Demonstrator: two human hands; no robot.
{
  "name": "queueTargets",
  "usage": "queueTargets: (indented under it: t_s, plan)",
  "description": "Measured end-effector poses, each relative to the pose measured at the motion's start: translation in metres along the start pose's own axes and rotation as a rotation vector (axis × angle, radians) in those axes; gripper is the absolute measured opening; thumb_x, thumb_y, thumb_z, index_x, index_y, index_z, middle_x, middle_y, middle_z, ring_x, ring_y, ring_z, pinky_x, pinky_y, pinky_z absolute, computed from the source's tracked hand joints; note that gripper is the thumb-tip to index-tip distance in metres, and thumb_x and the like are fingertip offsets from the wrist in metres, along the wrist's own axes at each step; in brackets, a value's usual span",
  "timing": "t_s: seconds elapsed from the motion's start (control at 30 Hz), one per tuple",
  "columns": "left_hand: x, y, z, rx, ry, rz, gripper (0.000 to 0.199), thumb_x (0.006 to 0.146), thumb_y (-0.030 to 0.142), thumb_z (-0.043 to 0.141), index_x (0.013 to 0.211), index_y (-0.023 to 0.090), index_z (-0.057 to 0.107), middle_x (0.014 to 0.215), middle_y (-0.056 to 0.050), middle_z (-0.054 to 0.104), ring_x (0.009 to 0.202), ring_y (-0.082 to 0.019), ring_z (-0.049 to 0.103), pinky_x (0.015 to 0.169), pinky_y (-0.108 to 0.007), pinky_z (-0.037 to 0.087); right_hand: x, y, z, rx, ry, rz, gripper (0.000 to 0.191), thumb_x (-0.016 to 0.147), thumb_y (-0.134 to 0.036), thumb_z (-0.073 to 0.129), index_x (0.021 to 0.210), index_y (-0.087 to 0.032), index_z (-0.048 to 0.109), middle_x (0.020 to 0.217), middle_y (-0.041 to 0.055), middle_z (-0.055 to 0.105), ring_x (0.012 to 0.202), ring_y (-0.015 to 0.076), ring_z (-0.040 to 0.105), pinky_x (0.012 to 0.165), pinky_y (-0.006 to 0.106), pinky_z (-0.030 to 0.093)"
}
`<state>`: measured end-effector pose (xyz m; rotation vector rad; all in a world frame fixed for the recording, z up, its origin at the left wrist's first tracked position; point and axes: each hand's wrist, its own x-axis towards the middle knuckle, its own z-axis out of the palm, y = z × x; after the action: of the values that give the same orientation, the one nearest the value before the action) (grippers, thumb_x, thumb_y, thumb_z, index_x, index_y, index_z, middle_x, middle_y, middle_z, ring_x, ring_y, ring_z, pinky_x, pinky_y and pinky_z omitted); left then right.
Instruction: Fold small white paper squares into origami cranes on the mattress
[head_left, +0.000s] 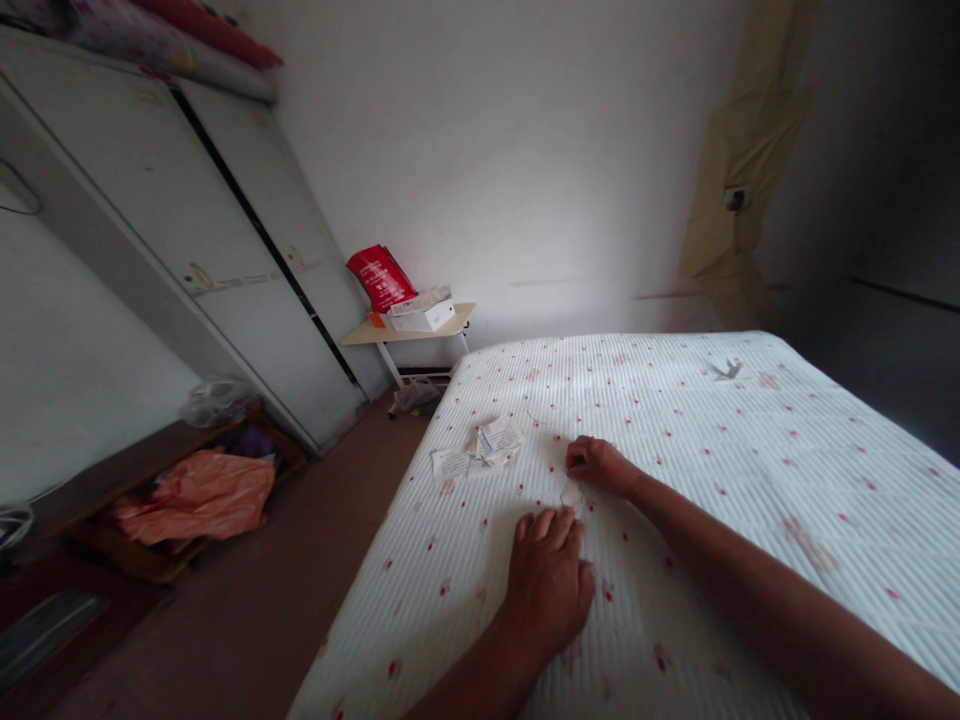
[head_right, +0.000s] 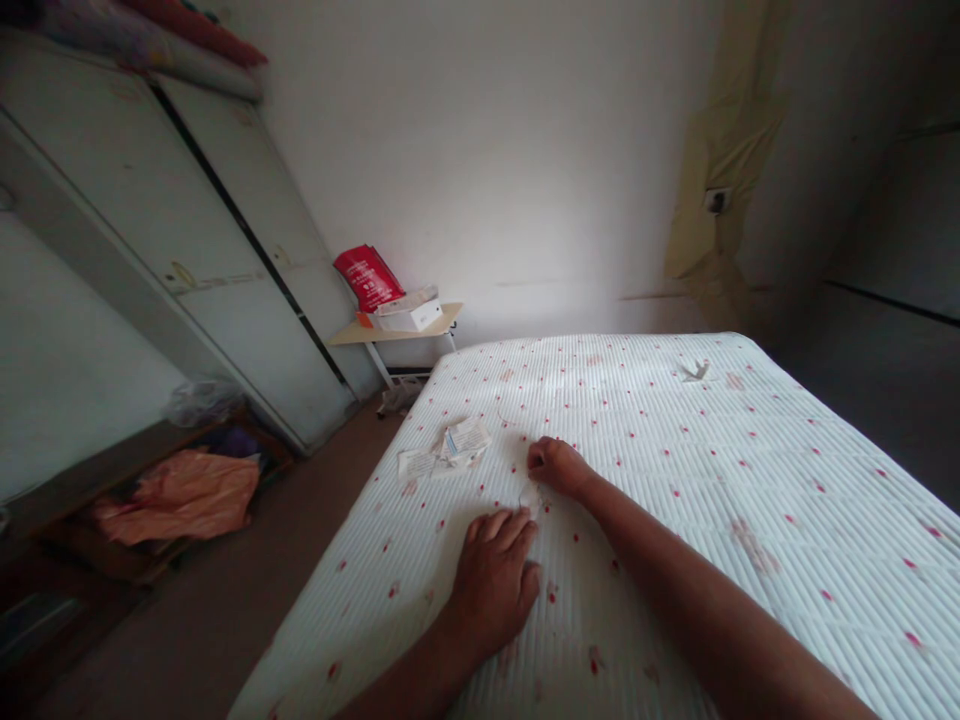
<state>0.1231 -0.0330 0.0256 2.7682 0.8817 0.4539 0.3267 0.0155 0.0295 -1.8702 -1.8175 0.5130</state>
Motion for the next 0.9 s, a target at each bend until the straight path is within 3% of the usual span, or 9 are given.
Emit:
queueTargets:
  t_s: [0.27,0.4,0.53,0.7,0.9]
  plan:
    - [0.001,-0.001,0.001,-0.01,0.008,0.018,0.042,0.082,0.028,0.045,0.122,0.019,0.053,0.131,-0.005,0.051,0.116,-0.025,0.042,0.102,-0.045,0.03,-0.014,0.009,-0.009,0.184,-0.094,-0.224,0.018,0.063,-0.019,0.069,0.079,-0.017,0.063,0.083,0.0005,0.053,0.073,0.0122,0.051,0.067,0.023,0.042]
    - [0.001,-0.002,0.002,-0.007,0.006,0.022,0.042,0.082,0.028,0.045,0.122,0.019,0.052,0.131,-0.005,0.05,0.116,-0.024,0.042,0.103,-0.045,0.029,-0.01,0.015,-0.007,0.211,-0.076,-0.243,0.014,0.064,-0.017,0.066,0.078,-0.016,0.063,0.08,0.0005,0.053,0.067,0.0111,0.05,0.063,0.022,0.041]
    - [0.001,-0.002,0.004,-0.003,0.012,0.015,0.041,0.081,0.028,0.045,0.12,0.02,0.053,0.131,-0.005,0.051,0.116,-0.025,0.041,0.103,-0.045,0.028,-0.003,0.018,-0.002,0.199,-0.031,-0.239,0.005,0.066,-0.012,0.06,0.069,-0.016,0.062,0.075,0.0004,0.055,0.07,0.0121,0.053,0.066,0.023,0.041]
    - [0.0,0.0,0.003,-0.027,0.02,0.008,0.04,0.081,0.027,0.046,0.12,0.019,0.054,0.131,-0.005,0.051,0.116,-0.025,0.042,0.103,-0.046,0.028,0.002,0.017,0.003,0.169,0.087,-0.188,0.01,0.066,-0.008,0.055,0.063,-0.016,0.06,0.07,0.0008,0.055,0.063,0.0123,0.052,0.063,0.025,0.04]
    - [0.006,-0.014,0.001,-0.202,0.054,0.053,0.036,0.075,0.018,0.049,0.109,0.022,0.06,0.121,-0.003,0.059,0.111,-0.022,0.047,0.098,-0.042,0.033,-0.034,0.006,0.004,0.222,0.225,-0.235,0.015,0.078,-0.012,0.048,0.075,-0.017,0.062,0.079,0.0047,0.058,0.076,0.0149,0.056,0.071,0.026,0.045]
